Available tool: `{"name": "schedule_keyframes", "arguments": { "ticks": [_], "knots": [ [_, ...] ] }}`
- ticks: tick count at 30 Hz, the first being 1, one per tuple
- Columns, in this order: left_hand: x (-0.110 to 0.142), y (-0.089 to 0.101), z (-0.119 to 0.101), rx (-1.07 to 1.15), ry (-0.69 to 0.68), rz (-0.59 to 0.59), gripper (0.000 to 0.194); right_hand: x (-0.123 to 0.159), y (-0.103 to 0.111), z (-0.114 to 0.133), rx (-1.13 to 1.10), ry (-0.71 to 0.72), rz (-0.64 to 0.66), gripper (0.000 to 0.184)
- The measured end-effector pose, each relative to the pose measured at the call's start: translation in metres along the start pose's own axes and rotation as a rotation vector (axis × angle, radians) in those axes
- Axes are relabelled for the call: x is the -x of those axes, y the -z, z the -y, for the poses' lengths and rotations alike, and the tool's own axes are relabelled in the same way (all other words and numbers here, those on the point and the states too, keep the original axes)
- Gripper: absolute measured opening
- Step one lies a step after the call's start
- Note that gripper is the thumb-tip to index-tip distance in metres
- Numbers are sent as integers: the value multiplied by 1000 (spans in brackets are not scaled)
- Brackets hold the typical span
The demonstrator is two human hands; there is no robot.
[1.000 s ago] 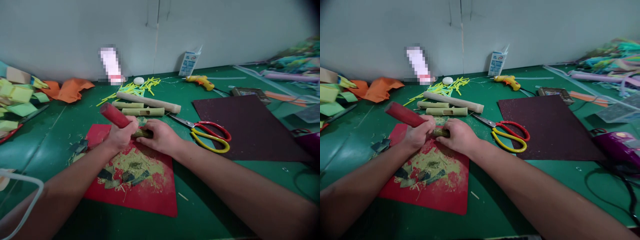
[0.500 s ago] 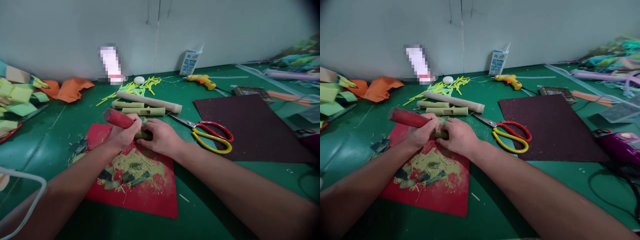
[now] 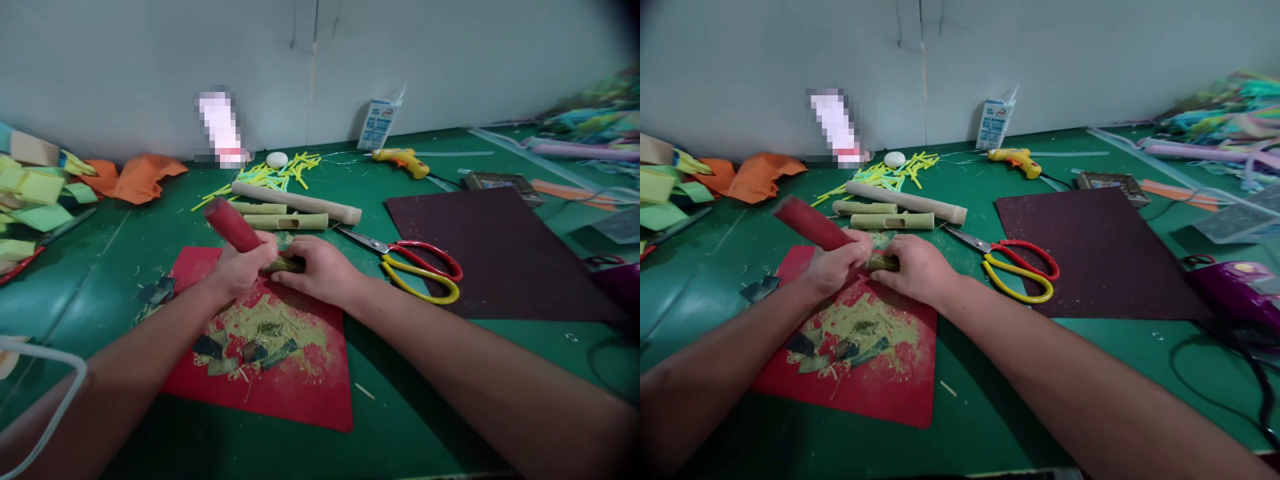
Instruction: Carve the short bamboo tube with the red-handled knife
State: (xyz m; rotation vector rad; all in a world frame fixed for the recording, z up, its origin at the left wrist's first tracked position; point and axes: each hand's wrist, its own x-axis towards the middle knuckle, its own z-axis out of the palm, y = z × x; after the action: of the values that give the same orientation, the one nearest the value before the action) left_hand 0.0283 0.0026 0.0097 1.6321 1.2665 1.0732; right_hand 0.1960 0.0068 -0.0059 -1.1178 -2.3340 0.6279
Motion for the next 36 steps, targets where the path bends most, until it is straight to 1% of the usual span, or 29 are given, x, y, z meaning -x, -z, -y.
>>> {"name": "schedule_keyframes", "arguments": {
  "ticks": [3, 5, 8, 13, 16, 19, 21, 23, 25, 28, 30, 33, 36],
  "knots": [
    [-1, -1, 0, 53, -51, -108, 25, 0, 0, 0, 26, -16, -12, 25],
    [-2, -2, 1, 32, -75, -130, 22, 0, 0, 1, 41, -28, -19, 25],
    [-3, -1, 5, -39, -69, -88, 21, 0, 0, 1, 58, -24, -20, 25],
    [-2, 1, 9, -100, -54, -41, 25, 0, 1, 2, 75, -7, -26, 26],
    [-3, 2, 7, -149, -68, -17, 27, 0, 2, 1, 79, -7, -24, 25],
    [-3, 4, 2, -202, -79, 42, 29, 0, 2, 1, 63, 4, -11, 26],
    [-1, 4, -1, -198, -77, 69, 31, 0, 3, 1, 40, 14, -1, 26],
    [0, 4, -3, -137, -48, 67, 31, 1, 3, 1, 24, 13, 4, 26],
    [0, 3, -3, -40, -17, 29, 30, 0, 3, 1, 25, 5, 4, 26],
    [-1, 2, -2, 62, -67, -86, 28, 0, 2, 1, 51, -7, -6, 25],
    [-3, 2, -1, 61, -100, -112, 27, -1, 2, 1, 68, -11, -14, 25],
    [-4, 2, 2, -9, -64, -58, 26, 0, 0, 0, 85, -2, -21, 25],
    [-4, 2, 3, -115, -65, -16, 26, 0, -1, 1, 108, 9, -31, 24]
  ]
}}
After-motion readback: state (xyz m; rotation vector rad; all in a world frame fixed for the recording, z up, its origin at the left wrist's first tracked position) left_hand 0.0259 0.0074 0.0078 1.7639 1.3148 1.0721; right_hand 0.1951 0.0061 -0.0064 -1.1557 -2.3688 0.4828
